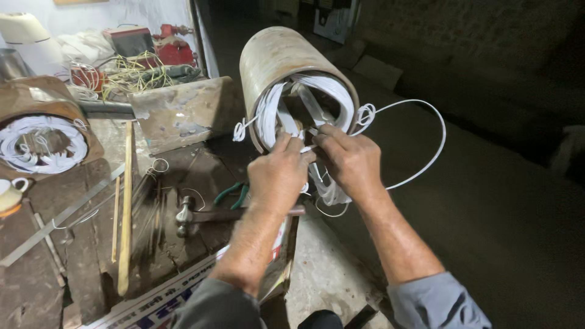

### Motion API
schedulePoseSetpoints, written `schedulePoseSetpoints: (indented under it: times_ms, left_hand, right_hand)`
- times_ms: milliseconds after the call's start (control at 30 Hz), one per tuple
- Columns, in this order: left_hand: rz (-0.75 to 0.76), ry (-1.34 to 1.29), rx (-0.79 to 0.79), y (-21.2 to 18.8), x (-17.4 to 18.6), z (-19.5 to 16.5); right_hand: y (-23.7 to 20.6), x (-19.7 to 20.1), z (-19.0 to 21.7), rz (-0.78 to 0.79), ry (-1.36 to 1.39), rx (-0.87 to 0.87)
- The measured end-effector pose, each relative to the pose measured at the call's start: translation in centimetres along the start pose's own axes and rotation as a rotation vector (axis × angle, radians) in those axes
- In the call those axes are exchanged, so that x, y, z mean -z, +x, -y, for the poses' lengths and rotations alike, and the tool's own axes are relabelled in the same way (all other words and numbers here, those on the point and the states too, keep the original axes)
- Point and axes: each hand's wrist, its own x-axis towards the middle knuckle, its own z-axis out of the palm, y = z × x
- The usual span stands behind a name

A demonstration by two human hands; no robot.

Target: The person winds white wire into a cylindrical metal container, using both hands to arrange and compress the coils. They use a wooden stick to push the wire down and pliers to cut a loop of wire, then continue winding and compacting the wire inside the container.

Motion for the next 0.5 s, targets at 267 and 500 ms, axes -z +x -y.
schedulePoseSetpoints:
  times_ms: [267,500]
  left_hand:
    - [0.22,-0.037,0.018,1.0,2.8,-0.9]
    - [0.161,-0.026,-0.025,1.1,2.8,-1.0]
  right_hand:
    - [2.1,2.6,-1.2,0.287,-0.157,0.21]
    - [2.0,2.4,-0.9,0.164,-0.242,0.397]
